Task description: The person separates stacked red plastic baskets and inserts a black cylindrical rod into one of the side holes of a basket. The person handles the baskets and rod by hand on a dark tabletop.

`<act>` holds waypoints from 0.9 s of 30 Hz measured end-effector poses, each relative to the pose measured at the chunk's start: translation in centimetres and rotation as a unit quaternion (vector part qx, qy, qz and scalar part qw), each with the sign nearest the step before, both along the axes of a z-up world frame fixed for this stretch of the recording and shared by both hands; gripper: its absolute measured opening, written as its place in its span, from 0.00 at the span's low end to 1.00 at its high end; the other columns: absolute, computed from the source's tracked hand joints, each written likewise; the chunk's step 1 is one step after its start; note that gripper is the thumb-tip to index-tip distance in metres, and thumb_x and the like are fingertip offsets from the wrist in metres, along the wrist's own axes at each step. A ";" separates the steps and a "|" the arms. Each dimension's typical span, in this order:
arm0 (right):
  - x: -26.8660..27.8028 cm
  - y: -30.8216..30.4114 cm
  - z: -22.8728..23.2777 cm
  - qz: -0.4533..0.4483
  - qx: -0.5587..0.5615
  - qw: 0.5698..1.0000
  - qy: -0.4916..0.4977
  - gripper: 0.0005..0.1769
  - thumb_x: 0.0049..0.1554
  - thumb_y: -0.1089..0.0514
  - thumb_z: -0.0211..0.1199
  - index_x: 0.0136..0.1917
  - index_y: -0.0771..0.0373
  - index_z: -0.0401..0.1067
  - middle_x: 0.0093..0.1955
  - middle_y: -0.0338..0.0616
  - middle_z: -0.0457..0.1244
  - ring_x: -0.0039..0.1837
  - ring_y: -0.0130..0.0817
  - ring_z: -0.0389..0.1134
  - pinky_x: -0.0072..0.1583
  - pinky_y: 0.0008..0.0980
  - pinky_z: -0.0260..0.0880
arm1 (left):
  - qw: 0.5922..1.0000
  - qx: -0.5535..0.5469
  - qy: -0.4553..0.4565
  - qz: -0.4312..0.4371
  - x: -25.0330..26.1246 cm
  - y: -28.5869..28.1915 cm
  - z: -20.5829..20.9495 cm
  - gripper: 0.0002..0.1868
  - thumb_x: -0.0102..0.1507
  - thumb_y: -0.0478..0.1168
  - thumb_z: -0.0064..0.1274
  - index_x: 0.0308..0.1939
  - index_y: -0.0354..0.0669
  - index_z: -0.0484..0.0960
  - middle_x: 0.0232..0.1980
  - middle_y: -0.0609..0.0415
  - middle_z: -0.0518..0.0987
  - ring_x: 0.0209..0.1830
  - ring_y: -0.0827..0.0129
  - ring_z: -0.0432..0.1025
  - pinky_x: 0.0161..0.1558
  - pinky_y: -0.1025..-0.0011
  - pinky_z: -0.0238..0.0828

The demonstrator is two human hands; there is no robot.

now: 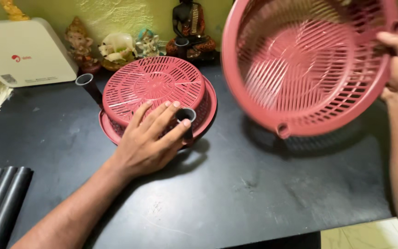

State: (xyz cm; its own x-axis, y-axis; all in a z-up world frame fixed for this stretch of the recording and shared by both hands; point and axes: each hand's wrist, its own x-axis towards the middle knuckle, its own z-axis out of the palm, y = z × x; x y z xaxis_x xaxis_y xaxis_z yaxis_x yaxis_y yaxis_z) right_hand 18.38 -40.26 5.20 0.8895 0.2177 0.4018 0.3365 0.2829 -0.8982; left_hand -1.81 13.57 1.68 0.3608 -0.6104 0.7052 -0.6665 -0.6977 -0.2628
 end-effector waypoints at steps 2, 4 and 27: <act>1.0 0.6 0.5 0.010 -0.003 0.999 0.046 0.25 0.70 0.53 0.52 0.75 0.68 0.61 0.71 0.53 0.64 0.70 0.47 0.68 0.75 0.48 0.70 | 1.000 0.004 -0.011 0.018 -0.4 -0.1 -0.6 0.31 0.60 0.44 0.64 0.67 0.50 0.73 0.72 0.39 0.69 0.70 0.47 0.68 0.71 0.43 0.57; 0.4 1.8 -1.4 0.000 -0.015 1.000 0.026 0.29 0.65 0.52 0.54 0.75 0.65 0.62 0.68 0.48 0.64 0.65 0.42 0.68 0.70 0.45 0.69 | 0.999 -0.015 0.003 0.035 -1.0 -0.2 -0.8 0.31 0.60 0.44 0.64 0.67 0.49 0.73 0.73 0.38 0.68 0.70 0.46 0.68 0.71 0.43 0.57; -1.4 -5.5 -1.6 -0.070 0.048 0.996 -0.011 0.43 0.65 0.34 0.53 0.85 0.58 0.59 0.80 0.48 0.58 0.77 0.46 0.63 0.75 0.53 0.68 | 0.996 -0.026 0.072 0.046 -1.2 -1.5 -0.4 0.33 0.59 0.42 0.63 0.68 0.61 0.73 0.73 0.34 0.65 0.72 0.45 0.64 0.67 0.40 0.58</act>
